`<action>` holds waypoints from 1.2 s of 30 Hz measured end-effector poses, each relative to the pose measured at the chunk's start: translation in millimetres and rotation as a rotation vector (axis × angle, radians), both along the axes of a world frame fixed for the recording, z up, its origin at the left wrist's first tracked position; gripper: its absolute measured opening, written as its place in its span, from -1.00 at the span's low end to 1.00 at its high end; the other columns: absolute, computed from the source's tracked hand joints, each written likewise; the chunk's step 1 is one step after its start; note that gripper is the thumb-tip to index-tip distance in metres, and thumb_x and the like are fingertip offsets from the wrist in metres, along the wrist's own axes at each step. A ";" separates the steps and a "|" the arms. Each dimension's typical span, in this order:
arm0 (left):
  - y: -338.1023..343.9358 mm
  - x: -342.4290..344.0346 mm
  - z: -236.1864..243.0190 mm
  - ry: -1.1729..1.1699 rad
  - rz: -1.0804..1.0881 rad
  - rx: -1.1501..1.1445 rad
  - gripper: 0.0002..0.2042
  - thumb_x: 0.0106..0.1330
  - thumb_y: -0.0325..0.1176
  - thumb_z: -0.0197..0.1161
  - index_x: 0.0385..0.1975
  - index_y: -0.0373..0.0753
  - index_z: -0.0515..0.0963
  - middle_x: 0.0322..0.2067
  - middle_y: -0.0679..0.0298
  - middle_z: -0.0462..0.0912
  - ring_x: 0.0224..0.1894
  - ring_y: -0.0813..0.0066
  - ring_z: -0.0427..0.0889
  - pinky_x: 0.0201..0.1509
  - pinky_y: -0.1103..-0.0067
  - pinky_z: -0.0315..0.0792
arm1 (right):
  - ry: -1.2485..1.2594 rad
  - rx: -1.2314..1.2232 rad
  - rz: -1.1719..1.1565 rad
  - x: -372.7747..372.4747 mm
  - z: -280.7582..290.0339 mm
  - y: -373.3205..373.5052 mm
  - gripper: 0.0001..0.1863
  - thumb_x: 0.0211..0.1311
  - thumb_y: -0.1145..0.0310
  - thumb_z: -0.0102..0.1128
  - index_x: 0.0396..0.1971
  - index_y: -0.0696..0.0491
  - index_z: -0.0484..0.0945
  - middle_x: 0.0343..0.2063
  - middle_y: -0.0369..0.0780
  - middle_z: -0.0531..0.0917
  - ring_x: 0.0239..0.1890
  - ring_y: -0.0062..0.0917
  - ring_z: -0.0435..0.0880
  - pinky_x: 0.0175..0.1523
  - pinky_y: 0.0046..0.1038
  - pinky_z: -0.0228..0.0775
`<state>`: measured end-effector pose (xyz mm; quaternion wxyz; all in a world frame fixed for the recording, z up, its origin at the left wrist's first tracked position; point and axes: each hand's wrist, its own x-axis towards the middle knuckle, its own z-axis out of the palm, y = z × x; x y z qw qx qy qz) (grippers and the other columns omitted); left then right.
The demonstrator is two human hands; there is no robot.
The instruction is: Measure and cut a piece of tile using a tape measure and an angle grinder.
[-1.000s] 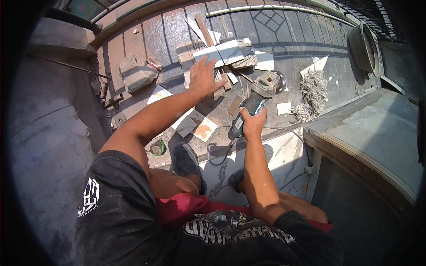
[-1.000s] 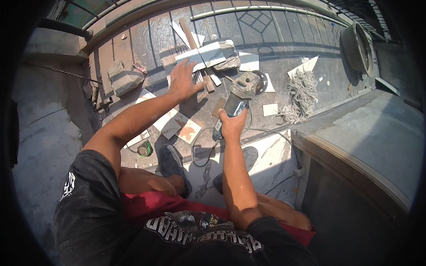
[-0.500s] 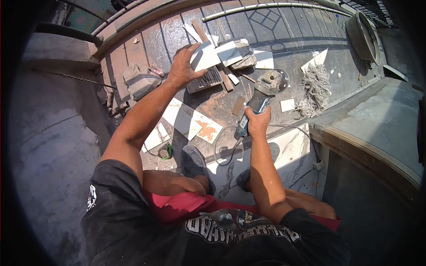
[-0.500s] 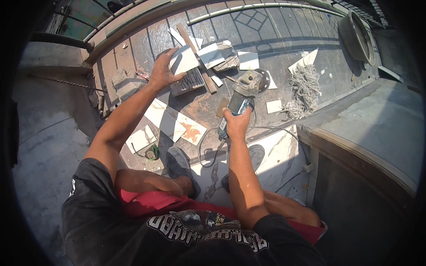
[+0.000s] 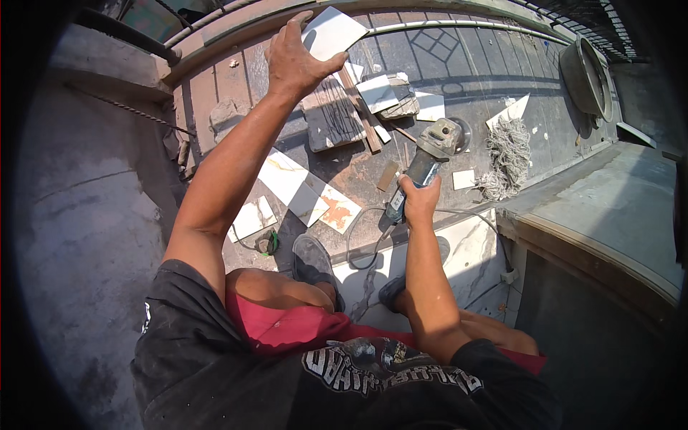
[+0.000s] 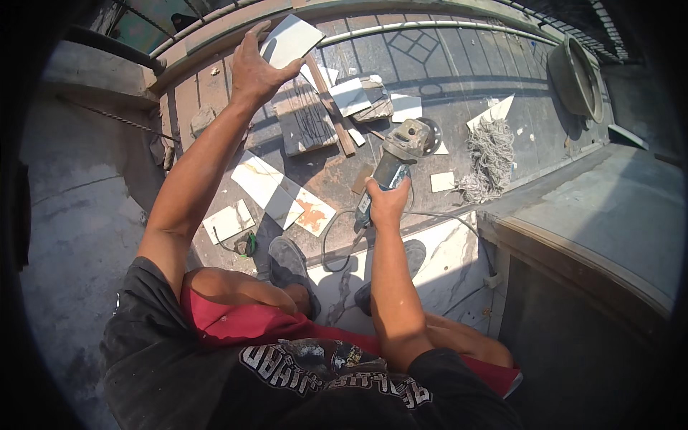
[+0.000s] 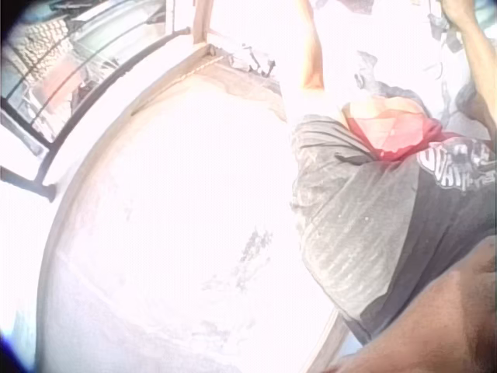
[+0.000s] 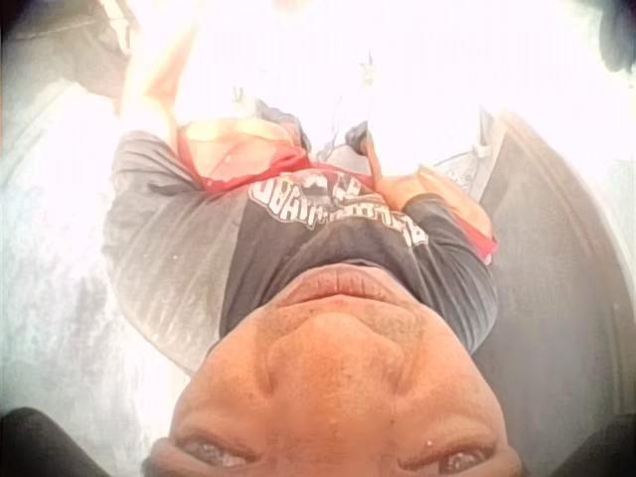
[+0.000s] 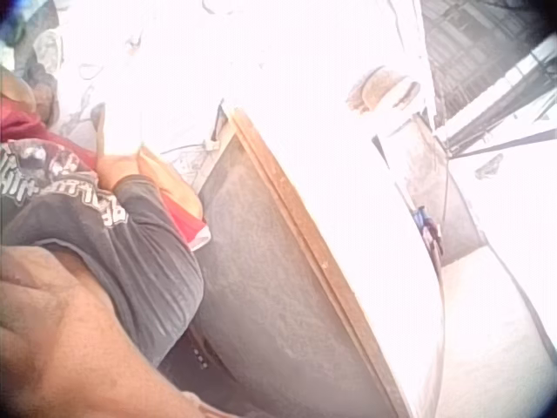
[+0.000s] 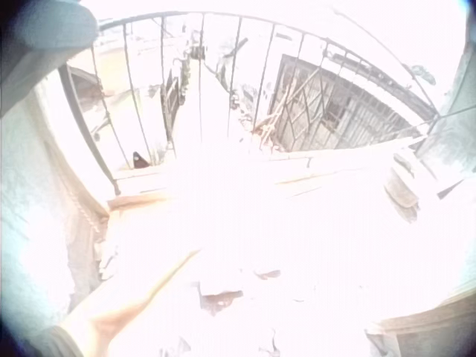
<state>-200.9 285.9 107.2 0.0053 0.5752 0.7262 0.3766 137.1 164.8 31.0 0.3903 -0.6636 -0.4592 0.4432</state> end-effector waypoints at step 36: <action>-42.8 52.3 -135.4 0.045 -0.286 -0.666 -0.21 0.05 -0.06 0.55 0.27 -0.11 0.30 -0.08 -0.03 0.63 0.04 -0.05 0.62 0.15 0.22 0.48 | -0.033 -0.064 0.030 -3.2 5.2 -2.2 -0.42 -0.07 0.37 0.52 -0.07 0.17 0.39 -0.26 -0.18 0.60 -0.27 -0.46 0.59 -0.09 -0.40 0.46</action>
